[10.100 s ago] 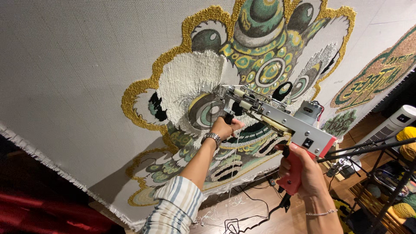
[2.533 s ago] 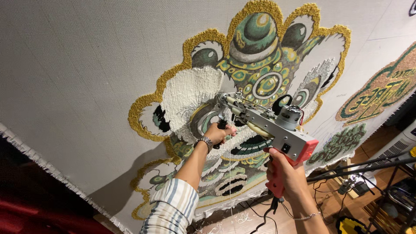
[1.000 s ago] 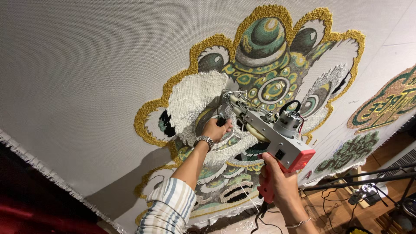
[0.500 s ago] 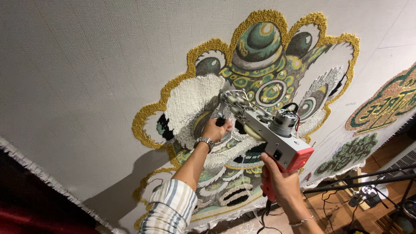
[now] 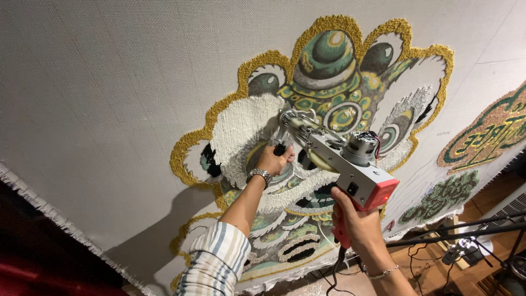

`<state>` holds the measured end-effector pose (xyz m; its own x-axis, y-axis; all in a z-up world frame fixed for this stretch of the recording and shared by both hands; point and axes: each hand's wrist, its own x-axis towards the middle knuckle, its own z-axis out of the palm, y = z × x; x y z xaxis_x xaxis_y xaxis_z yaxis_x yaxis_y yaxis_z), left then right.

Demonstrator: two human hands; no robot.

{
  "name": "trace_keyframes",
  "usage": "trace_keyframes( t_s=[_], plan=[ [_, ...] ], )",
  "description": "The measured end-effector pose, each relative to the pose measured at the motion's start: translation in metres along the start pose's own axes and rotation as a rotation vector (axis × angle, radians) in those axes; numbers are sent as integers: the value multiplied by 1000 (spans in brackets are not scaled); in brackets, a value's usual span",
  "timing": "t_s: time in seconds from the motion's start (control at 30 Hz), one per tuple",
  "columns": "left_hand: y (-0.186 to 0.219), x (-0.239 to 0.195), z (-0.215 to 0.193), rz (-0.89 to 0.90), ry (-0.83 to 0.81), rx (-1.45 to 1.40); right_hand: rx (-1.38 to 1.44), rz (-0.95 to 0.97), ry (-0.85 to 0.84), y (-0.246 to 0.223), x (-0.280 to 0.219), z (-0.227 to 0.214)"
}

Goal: The person uses a handheld tufting gun to apply white yarn into a canvas stretched on a frame. They follow a pre-drawn design of a stylized character, filling in a specific section with dense loops of yarn. The operator guides the tool steadily across the surface to create a textured pile.

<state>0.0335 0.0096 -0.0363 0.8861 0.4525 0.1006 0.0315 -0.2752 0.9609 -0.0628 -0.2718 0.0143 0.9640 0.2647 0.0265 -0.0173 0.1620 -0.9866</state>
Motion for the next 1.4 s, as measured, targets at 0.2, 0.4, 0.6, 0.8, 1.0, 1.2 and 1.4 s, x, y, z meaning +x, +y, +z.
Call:
trace_keyframes(
  t_s=[0.2,0.4,0.6,0.8,1.0,1.2,1.4],
  plan=[
    [13,-5,-6,5,-16,50,40,-127,-28,-3,5,1],
    [13,-6,-7,3,-9,28,85,-80,-28,0,7,-2],
    [12,7,-4,92,25,45,139,-71,-43,-10,6,-1],
    [19,10,-8,64,10,59,144,-154,-63,-18,5,3],
    [34,-1,-11,15,-1,63,127,-125,-32,-16,5,5],
    [49,-13,-16,-43,-12,71,88,-33,7,-19,1,7],
    [49,-7,-14,18,-22,43,138,-144,-24,-15,6,5]
  ],
)
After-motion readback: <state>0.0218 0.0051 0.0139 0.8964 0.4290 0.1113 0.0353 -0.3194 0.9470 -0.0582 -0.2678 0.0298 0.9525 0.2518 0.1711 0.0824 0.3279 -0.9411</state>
